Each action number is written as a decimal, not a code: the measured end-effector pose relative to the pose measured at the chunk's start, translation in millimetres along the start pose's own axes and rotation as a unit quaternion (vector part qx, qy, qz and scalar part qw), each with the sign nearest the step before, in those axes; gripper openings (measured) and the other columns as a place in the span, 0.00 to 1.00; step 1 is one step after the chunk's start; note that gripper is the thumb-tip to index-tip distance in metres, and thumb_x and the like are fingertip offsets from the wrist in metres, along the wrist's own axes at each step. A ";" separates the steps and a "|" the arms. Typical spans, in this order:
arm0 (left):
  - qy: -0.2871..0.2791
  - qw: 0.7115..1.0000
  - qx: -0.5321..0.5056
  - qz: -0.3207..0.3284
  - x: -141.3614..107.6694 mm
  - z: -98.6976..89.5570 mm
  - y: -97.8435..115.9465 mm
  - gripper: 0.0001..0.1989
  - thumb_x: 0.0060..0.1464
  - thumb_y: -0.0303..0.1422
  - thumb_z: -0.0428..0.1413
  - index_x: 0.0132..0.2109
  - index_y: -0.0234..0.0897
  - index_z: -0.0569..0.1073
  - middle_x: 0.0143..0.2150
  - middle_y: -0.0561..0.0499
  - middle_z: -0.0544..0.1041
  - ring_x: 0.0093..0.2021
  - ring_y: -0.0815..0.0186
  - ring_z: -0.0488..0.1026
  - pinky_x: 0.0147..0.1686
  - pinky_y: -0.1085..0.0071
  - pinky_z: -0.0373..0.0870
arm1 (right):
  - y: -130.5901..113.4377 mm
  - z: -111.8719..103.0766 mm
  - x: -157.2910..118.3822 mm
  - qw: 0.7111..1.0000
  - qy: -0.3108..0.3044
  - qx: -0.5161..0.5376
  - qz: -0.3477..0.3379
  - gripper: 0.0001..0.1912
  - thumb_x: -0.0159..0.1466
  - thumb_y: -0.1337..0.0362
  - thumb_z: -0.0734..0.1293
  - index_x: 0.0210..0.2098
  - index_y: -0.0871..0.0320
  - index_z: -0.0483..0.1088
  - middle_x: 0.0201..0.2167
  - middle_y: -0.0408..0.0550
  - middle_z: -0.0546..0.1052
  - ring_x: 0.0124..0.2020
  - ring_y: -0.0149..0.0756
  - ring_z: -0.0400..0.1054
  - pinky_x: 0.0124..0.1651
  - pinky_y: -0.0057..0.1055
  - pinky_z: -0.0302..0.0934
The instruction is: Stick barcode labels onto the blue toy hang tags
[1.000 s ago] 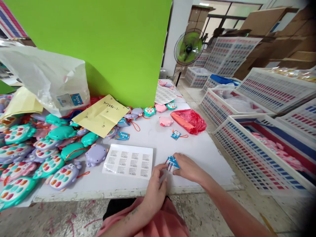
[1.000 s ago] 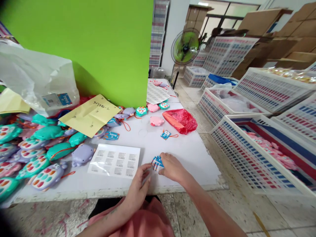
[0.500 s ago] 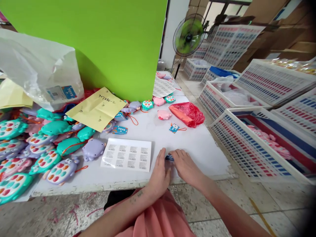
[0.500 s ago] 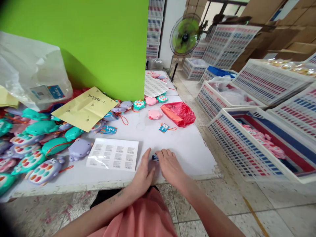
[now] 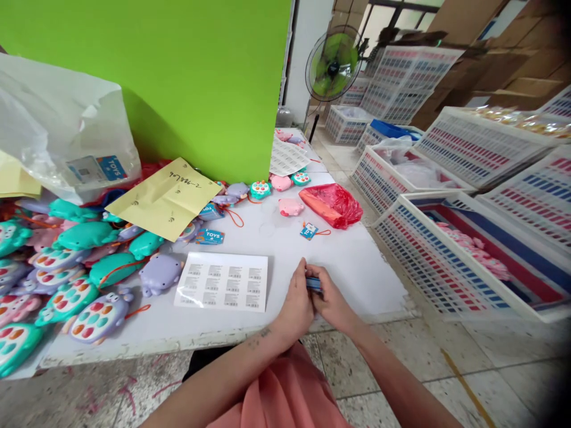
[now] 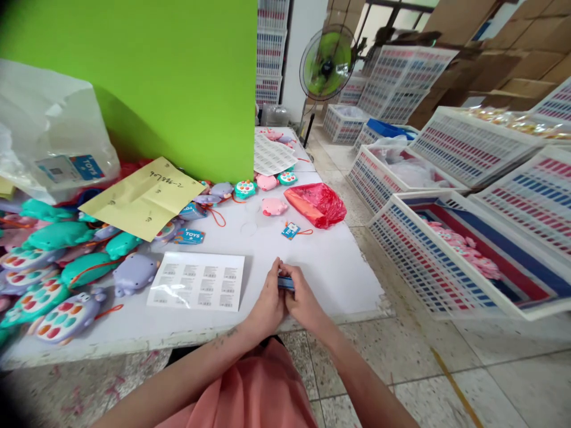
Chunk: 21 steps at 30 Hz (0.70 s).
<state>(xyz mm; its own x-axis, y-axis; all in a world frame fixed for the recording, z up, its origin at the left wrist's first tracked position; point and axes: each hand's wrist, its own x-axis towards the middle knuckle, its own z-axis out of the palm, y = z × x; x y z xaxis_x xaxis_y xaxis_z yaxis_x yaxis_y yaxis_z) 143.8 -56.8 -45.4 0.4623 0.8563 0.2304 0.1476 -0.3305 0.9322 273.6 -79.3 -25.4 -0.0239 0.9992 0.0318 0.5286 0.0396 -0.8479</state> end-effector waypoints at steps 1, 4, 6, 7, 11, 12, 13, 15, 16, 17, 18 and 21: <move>-0.003 1.000 -0.004 0.003 0.1 0.6 -0.6 0.38 0.51 0.19 0.46 0.66 0.34 0.38 0.63 0.36 0.53 0.62 0.58 0.54 0.61 0.54 0.55 | -0.7 1.9 -0.3 1.000 -0.002 0.005 -0.002 0.27 0.57 0.73 0.56 0.56 0.54 0.52 0.52 0.51 0.64 0.54 0.36 0.60 0.58 0.40 0.55; -0.010 1.000 0.009 0.020 -1.9 -0.4 -1.3 0.39 0.51 0.18 0.45 0.66 0.36 0.39 0.62 0.38 0.53 0.62 0.59 0.54 0.60 0.55 0.56 | -2.5 2.8 -2.4 0.999 -0.012 -0.017 -0.028 0.26 0.58 0.72 0.56 0.56 0.54 0.52 0.52 0.51 0.64 0.55 0.38 0.59 0.59 0.42 0.54; -0.012 0.999 0.035 0.022 -4.0 -2.2 0.4 0.38 0.50 0.17 0.44 0.66 0.36 0.40 0.60 0.39 0.55 0.61 0.59 0.55 0.59 0.56 0.57 | -2.8 1.7 -5.0 0.997 -0.018 -0.050 -0.049 0.23 0.60 0.72 0.54 0.55 0.54 0.53 0.52 0.53 0.64 0.55 0.39 0.58 0.59 0.45 0.54; -0.012 0.999 0.048 0.019 -5.1 -3.0 2.2 0.38 0.50 0.17 0.44 0.66 0.36 0.41 0.59 0.39 0.57 0.59 0.59 0.57 0.59 0.56 0.58 | -2.5 1.3 -6.5 0.996 -0.019 -0.064 -0.059 0.22 0.62 0.71 0.53 0.55 0.55 0.53 0.51 0.54 0.64 0.55 0.40 0.58 0.58 0.46 0.55; -0.028 0.993 0.106 0.033 -8.8 -4.3 11.3 0.40 0.49 0.15 0.44 0.66 0.40 0.41 0.57 0.42 0.58 0.56 0.61 0.59 0.55 0.60 0.61 | 2.4 3.1 -12.4 0.991 0.013 -0.103 -0.084 0.21 0.63 0.70 0.51 0.56 0.56 0.52 0.50 0.56 0.64 0.54 0.42 0.59 0.56 0.45 0.57; -0.032 0.989 0.141 0.037 -9.7 -4.0 13.0 0.39 0.50 0.16 0.44 0.66 0.41 0.41 0.56 0.42 0.59 0.56 0.60 0.59 0.55 0.59 0.61 | 4.5 4.3 -13.6 0.989 0.016 -0.112 -0.092 0.22 0.63 0.70 0.51 0.56 0.56 0.52 0.50 0.56 0.64 0.54 0.43 0.59 0.55 0.46 0.57; -0.037 0.982 0.184 0.036 -10.4 -3.6 14.0 0.38 0.51 0.17 0.44 0.66 0.41 0.42 0.55 0.42 0.61 0.55 0.59 0.59 0.54 0.56 0.60 | 6.6 5.5 -14.7 0.987 0.013 -0.121 -0.100 0.22 0.62 0.71 0.52 0.57 0.57 0.52 0.50 0.57 0.65 0.53 0.44 0.59 0.55 0.46 0.57; -0.042 0.962 0.268 0.019 -11.4 -2.7 14.1 0.34 0.54 0.19 0.44 0.66 0.40 0.45 0.49 0.43 0.64 0.50 0.57 0.61 0.51 0.52 0.59 | 10.0 7.5 -16.3 0.984 -0.006 -0.134 -0.114 0.24 0.61 0.71 0.53 0.57 0.58 0.50 0.49 0.57 0.65 0.52 0.45 0.59 0.55 0.47 0.57; -0.045 0.954 0.297 0.011 -11.4 -2.5 13.5 0.33 0.55 0.20 0.44 0.66 0.40 0.45 0.47 0.44 0.65 0.48 0.57 0.62 0.50 0.52 0.59 | 10.8 8.1 -17.0 0.984 -0.014 -0.135 -0.115 0.24 0.61 0.71 0.53 0.57 0.58 0.50 0.49 0.57 0.65 0.52 0.45 0.59 0.55 0.47 0.57; -0.049 0.949 0.312 0.005 -11.1 -2.8 12.7 0.33 0.55 0.20 0.44 0.66 0.40 0.45 0.46 0.44 0.66 0.47 0.58 0.62 0.49 0.53 0.60 | 10.7 8.3 -17.6 0.985 -0.020 -0.130 -0.111 0.23 0.62 0.71 0.53 0.57 0.58 0.50 0.50 0.57 0.65 0.52 0.44 0.59 0.55 0.47 0.56; -0.053 0.947 0.316 0.003 -10.5 -3.5 11.9 0.34 0.54 0.20 0.44 0.66 0.41 0.45 0.45 0.45 0.66 0.46 0.58 0.63 0.48 0.54 0.60 | 9.7 8.2 -18.2 0.987 -0.023 -0.120 -0.102 0.22 0.62 0.70 0.52 0.57 0.58 0.50 0.50 0.57 0.64 0.53 0.44 0.58 0.56 0.47 0.56; -0.060 0.958 0.281 -0.014 -7.3 -9.1 10.1 0.36 0.52 0.20 0.46 0.66 0.42 0.45 0.45 0.45 0.66 0.46 0.58 0.63 0.47 0.57 0.61 | 2.6 5.2 -18.9 0.994 -0.021 -0.072 -0.074 0.18 0.65 0.66 0.52 0.55 0.56 0.52 0.50 0.55 0.64 0.54 0.41 0.59 0.56 0.44 0.56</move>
<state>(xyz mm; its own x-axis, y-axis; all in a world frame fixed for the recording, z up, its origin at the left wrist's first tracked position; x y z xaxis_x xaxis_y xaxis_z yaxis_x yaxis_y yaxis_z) 133.9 -62.8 -35.1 0.5430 0.8277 0.1420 0.5932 -0.4977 0.6327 271.0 -98.1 -31.1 -0.1441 0.9814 0.1268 0.6329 0.1899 -0.7506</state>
